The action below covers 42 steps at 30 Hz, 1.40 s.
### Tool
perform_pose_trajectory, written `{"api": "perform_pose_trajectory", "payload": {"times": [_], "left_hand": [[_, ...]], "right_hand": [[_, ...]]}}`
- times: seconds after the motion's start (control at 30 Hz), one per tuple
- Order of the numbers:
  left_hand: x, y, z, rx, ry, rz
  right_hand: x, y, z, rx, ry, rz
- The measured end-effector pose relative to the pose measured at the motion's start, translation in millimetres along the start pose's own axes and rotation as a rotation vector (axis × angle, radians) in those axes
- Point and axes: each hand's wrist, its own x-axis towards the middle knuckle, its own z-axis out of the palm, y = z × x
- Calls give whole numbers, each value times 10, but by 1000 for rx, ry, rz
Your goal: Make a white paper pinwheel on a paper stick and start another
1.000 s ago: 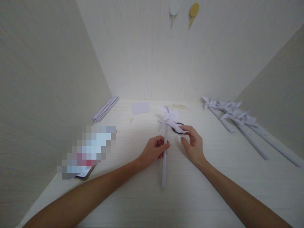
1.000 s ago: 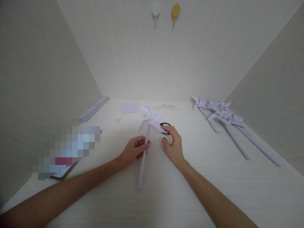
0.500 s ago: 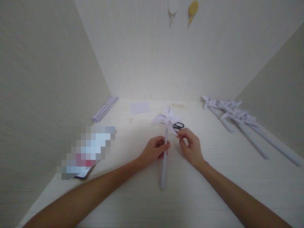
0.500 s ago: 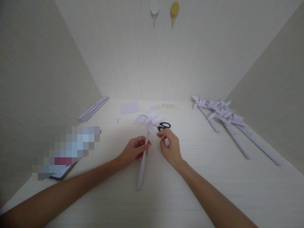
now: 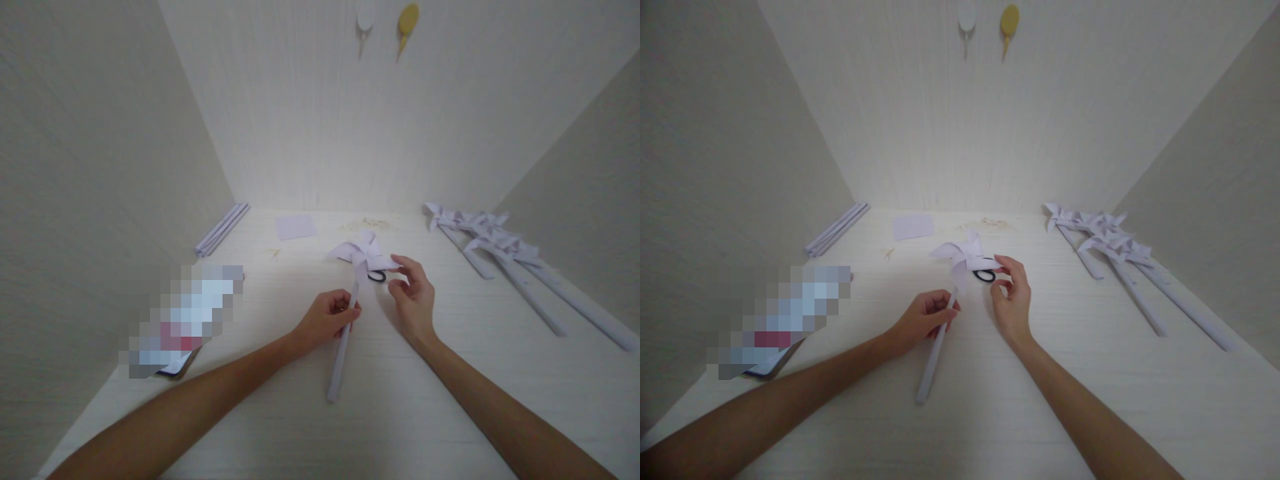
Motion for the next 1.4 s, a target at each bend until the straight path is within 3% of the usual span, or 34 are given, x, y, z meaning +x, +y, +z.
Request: {"api": "perform_pose_trajectory", "payload": {"times": [0.17, 0.5, 0.7, 0.83, 0.97, 1.13, 1.4], "left_hand": [[8, -21, -7, 2, 43, 0], [10, -16, 4, -62, 59, 0], [25, -26, 1, -54, 32, 16], [18, -31, -7, -75, 31, 19], [8, -29, -15, -118, 53, 55], [29, -21, -36, -158, 162, 75], [58, -39, -67, -127, 204, 103]], "right_hand": [[-18, -5, 7, -82, -38, -88], [-139, -149, 30, -330, -287, -471], [-169, -144, 53, -360, -416, -519], [-167, -156, 57, -330, -384, -433], [-167, -180, 63, -192, -374, -172], [-174, -189, 85, -30, -555, 123], [-236, -219, 121, 7, -774, 199]]}}
